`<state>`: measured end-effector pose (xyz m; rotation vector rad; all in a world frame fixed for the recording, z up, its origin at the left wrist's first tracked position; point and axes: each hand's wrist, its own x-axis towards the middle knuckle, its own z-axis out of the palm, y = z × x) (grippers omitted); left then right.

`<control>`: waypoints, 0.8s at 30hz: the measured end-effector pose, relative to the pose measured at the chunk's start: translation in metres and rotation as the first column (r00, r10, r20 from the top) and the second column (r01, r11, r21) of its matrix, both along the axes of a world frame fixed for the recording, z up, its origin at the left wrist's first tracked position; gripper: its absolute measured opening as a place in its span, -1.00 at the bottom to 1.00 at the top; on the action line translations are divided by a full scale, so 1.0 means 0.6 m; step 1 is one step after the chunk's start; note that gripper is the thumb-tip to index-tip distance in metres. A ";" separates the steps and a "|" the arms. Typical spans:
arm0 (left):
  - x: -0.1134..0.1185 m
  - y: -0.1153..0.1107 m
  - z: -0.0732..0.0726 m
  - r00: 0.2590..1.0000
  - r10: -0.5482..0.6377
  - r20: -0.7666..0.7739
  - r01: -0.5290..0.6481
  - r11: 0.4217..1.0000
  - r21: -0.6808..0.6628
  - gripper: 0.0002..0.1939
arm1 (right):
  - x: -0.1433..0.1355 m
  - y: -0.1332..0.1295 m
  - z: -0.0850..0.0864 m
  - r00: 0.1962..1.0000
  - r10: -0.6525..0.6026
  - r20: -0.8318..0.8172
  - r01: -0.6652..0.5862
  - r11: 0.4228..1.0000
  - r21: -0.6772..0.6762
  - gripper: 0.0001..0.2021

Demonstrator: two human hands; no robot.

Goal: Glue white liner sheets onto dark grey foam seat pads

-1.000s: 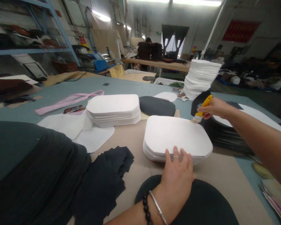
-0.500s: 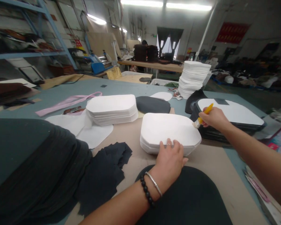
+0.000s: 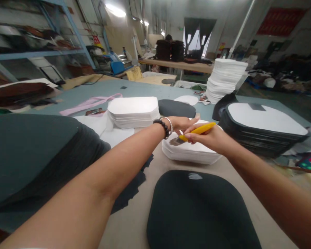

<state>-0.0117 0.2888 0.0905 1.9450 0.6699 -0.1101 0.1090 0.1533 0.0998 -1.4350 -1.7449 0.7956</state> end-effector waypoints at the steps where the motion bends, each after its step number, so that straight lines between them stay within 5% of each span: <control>1: 0.001 -0.001 -0.001 1.000 -0.013 -0.010 0.013 1.000 -0.002 -0.13 | -0.004 0.007 -0.008 0.999 0.032 -0.010 -0.033 0.999 -0.018 -0.70; 5: 0.004 -0.017 -0.001 0.997 -0.037 -0.063 0.040 0.998 0.050 -0.10 | 0.072 -0.006 -0.021 0.999 0.029 0.034 -0.022 0.983 -0.184 -0.64; 7: 0.006 -0.030 -0.001 0.987 -0.115 -0.115 0.141 0.957 0.253 -0.15 | 0.149 -0.035 -0.014 0.996 -0.050 0.070 0.069 0.952 -0.297 -0.58; 10: 0.008 -0.062 -0.007 0.948 -0.228 -0.223 0.318 0.734 0.601 -0.38 | 0.259 -0.079 0.007 0.978 -0.179 0.104 0.205 0.906 -0.371 -0.55; 12: 0.010 -0.085 -0.014 0.941 -0.228 -0.252 0.339 0.643 0.687 -0.52 | 0.302 -0.094 0.024 0.962 -0.241 0.128 0.271 0.893 -0.359 -0.54; 18: 0.012 -0.108 -0.028 0.947 -0.163 -0.278 0.321 0.547 0.773 -0.60 | 0.266 -0.033 0.051 0.760 -0.542 0.359 0.568 0.822 0.038 -0.73; 24: 0.009 -0.098 -0.041 0.960 -0.132 -0.245 0.277 0.543 0.792 -0.61 | 0.210 0.022 0.001 0.605 -0.661 0.444 0.642 0.735 0.221 -0.75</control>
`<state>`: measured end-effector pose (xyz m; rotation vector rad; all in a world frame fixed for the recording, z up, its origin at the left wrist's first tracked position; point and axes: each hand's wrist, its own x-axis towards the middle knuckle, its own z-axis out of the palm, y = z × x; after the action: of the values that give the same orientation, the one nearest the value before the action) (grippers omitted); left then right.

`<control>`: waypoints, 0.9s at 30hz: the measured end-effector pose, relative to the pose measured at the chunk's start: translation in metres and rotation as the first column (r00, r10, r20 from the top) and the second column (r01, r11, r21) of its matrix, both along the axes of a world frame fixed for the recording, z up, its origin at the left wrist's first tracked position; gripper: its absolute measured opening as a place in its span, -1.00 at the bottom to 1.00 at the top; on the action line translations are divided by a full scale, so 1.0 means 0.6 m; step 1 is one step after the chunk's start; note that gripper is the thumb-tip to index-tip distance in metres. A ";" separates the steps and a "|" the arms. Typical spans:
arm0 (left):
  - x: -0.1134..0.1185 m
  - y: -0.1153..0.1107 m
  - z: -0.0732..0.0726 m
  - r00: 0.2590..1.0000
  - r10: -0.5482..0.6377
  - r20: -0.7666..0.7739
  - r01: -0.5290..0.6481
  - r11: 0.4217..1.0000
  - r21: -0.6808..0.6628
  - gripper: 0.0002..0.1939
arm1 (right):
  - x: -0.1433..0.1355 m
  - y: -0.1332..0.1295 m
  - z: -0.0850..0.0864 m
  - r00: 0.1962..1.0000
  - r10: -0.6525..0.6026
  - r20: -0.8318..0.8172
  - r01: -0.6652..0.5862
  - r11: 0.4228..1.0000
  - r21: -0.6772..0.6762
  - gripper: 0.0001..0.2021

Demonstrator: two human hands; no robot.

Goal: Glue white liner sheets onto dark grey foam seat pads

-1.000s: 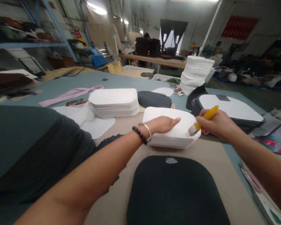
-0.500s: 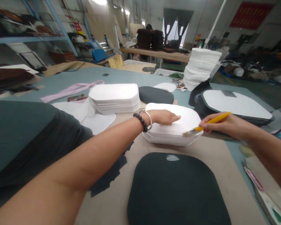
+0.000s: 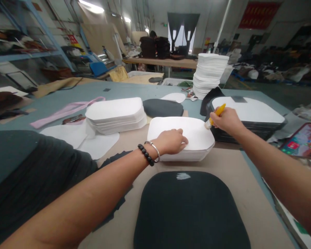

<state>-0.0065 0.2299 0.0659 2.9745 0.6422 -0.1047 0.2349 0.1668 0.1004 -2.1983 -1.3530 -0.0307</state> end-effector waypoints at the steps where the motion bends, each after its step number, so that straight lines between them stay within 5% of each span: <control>1: 0.000 0.001 -0.001 1.000 0.002 0.011 -0.002 1.000 0.000 -0.61 | -0.004 -0.011 -0.008 1.000 0.002 0.021 -0.002 1.000 -0.002 -0.75; 5: 0.022 0.010 0.015 1.000 0.008 -0.029 -0.010 0.999 -0.047 -0.65 | -0.016 -0.106 -0.029 0.999 0.016 0.042 -0.017 1.000 0.005 -0.80; 9: 0.100 0.008 0.031 0.999 0.045 -0.013 -0.046 0.996 -0.072 -0.66 | -0.033 -0.219 -0.028 0.999 0.027 -0.026 -0.024 0.995 0.097 -0.77; 15: 0.218 -0.030 -0.001 0.977 0.175 0.123 -0.161 0.980 -0.116 -0.33 | -0.052 -0.328 -0.018 0.994 -0.030 -0.109 0.052 0.977 0.205 -0.75; 20: 0.228 -0.015 -0.015 0.967 0.210 0.146 -0.177 0.960 -0.216 -0.25 | -0.027 -0.361 -0.047 0.974 0.005 -0.227 0.033 0.986 0.164 -0.74; 27: 0.197 0.021 -0.010 0.926 0.297 0.234 -0.142 0.847 -0.513 -0.81 | 0.010 -0.294 -0.089 0.982 0.187 -0.008 -0.184 0.971 0.150 -0.83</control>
<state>0.1114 0.2423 0.0599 2.3415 0.7771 0.1838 0.2407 -0.0096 0.0469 -1.9369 -1.4886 -0.0367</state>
